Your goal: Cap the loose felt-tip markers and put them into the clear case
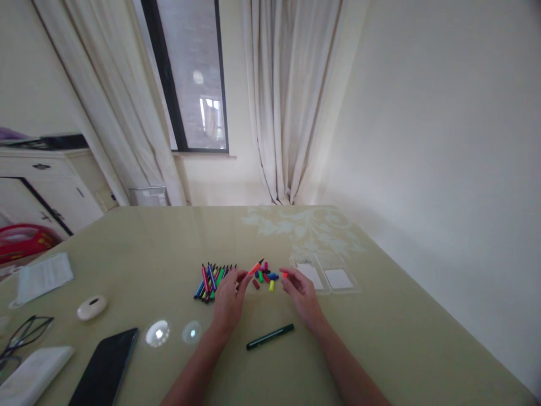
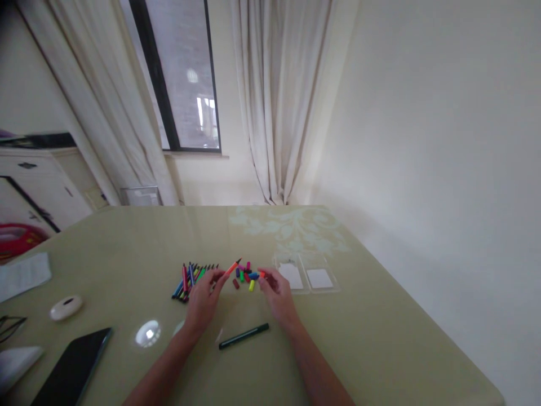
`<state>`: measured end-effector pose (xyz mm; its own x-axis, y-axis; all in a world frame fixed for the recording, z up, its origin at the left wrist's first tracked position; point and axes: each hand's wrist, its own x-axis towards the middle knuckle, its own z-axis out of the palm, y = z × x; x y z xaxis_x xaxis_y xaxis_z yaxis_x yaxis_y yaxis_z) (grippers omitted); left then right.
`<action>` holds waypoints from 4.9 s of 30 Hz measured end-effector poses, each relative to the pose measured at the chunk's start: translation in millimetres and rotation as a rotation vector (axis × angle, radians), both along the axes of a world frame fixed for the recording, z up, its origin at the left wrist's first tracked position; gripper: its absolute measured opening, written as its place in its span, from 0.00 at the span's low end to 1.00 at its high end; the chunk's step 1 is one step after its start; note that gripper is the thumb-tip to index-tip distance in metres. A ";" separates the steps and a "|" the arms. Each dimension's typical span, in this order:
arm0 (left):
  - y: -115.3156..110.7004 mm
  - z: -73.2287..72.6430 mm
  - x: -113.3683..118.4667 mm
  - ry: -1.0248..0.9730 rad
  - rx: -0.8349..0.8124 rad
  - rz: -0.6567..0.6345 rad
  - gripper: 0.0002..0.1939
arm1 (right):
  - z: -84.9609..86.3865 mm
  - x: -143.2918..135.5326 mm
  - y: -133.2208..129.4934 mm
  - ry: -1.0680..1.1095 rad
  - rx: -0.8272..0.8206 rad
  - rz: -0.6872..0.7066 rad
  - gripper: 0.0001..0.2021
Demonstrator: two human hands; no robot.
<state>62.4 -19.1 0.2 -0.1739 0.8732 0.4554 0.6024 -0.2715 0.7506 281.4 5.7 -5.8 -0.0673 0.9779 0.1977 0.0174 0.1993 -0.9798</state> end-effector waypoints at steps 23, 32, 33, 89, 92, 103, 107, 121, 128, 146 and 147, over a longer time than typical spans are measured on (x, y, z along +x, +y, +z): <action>-3.8 12.2 3.5 -0.547 -0.056 -0.118 0.14 | 12.1 -10.5 -6.8 0.449 -0.231 0.142 0.16; -1.9 9.5 1.8 -0.599 -0.131 -0.185 0.13 | 6.2 -4.7 -1.9 0.339 -0.127 0.089 0.13; -1.8 9.0 1.8 -0.600 -0.133 -0.186 0.13 | 5.5 -4.2 -1.5 0.326 -0.124 0.084 0.13; 7.2 -10.5 -31.7 0.697 -0.165 0.289 0.14 | 25.4 20.1 -18.8 -0.615 0.059 0.480 0.07; 5.7 -8.6 -33.2 0.683 -0.185 0.224 0.12 | 24.7 3.1 2.4 -0.600 0.051 0.403 0.10; 8.5 -0.8 -36.7 0.383 -0.060 0.167 0.12 | 16.5 -70.5 76.2 -1.001 0.215 0.013 0.05; 11.2 0.9 -33.0 0.062 -0.114 0.102 0.16 | 17.1 -66.9 73.9 -1.008 0.213 -0.030 0.05; 4.3 15.4 -16.8 -0.530 -0.187 -0.190 0.21 | 9.5 5.9 5.3 0.038 -0.031 0.064 0.18; 3.3 12.2 -14.4 -0.551 -0.186 -0.182 0.20 | 16.1 9.1 3.6 0.199 -0.113 0.082 0.14; -0.5 11.9 -12.0 -0.566 -0.177 -0.211 0.19 | 15.5 5.3 -3.4 0.363 -0.130 0.065 0.18; -0.8 12.4 -12.1 -0.564 -0.187 -0.209 0.19 | 16.1 5.3 -4.0 0.364 -0.130 0.071 0.18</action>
<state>50.3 -19.9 12.6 -0.1602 0.9706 0.1797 0.0480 -0.1741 0.9835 286.7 1.7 10.3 -0.0839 0.9919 0.0957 -0.3454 0.0611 -0.9365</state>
